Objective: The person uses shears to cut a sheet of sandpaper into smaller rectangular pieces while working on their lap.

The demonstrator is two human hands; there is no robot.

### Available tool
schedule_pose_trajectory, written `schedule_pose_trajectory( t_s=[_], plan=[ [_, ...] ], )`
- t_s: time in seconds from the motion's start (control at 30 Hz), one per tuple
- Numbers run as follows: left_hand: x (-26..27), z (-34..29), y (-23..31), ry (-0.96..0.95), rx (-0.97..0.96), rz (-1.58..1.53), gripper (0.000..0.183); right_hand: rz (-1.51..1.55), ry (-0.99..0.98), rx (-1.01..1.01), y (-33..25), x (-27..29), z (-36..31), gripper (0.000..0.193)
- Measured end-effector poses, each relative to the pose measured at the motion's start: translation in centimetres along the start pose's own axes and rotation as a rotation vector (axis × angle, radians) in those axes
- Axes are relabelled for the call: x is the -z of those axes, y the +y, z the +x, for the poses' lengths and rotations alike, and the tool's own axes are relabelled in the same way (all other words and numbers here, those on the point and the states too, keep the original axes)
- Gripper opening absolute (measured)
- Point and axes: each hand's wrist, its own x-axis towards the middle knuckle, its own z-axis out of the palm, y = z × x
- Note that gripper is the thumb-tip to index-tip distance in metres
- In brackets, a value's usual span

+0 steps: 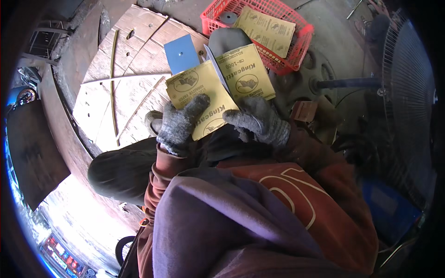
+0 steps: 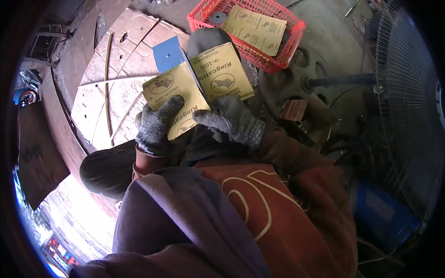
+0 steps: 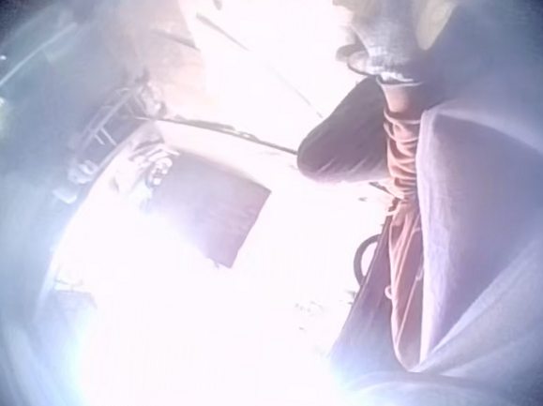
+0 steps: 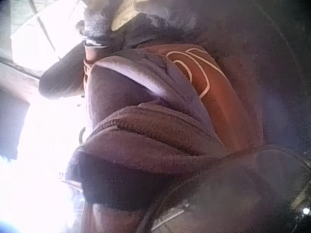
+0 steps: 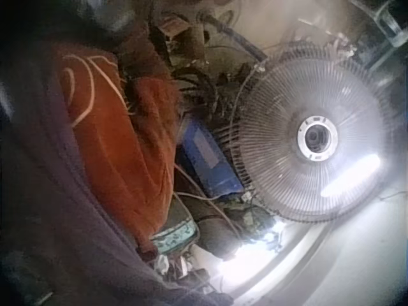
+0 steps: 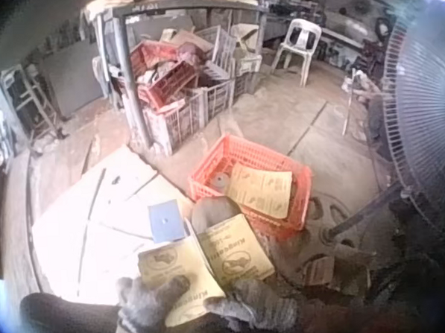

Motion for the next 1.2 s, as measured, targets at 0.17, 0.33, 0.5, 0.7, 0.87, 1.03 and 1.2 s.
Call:
schedule_pose_trajectory(
  t_s=[0.17, 0.33, 0.5, 0.7, 0.87, 1.03, 1.2],
  plan=[
    [-0.3, -0.4, 0.0, 0.031, -0.002, 0.020, 0.036, 0.053, -0.015, -0.097, 0.1, -0.1, 0.3, 0.049],
    [-0.3, -0.3, 0.2, 0.028, 0.015, -0.015, 0.036, 0.064, -0.107, -0.191, -1.5, 0.9, 1.8, 0.047],
    [-0.6, -0.9, 0.6, 0.003, -0.226, 0.196, 0.037, 0.032, 0.005, -0.004, 0.3, 0.3, 1.7, 0.054],
    [0.8, 0.1, -0.5, -0.021, 0.010, -0.033, 0.044, -0.063, -0.143, -0.152, -0.8, 2.0, 2.5, 0.059],
    [0.7, -0.6, 0.0, -0.049, -0.230, 0.281, 0.044, 0.027, -0.115, -0.047, -2.0, 1.7, 2.9, 0.053],
    [1.2, -1.0, -0.5, -0.130, -0.594, 0.644, 0.043, 0.039, 0.009, 0.046, 0.3, 1.0, 2.6, 0.049],
    [0.9, 0.0, -0.3, -0.008, 0.008, 0.169, 0.046, 0.043, -0.077, -0.048, -0.4, 1.4, 2.8, 0.049]
  ],
)
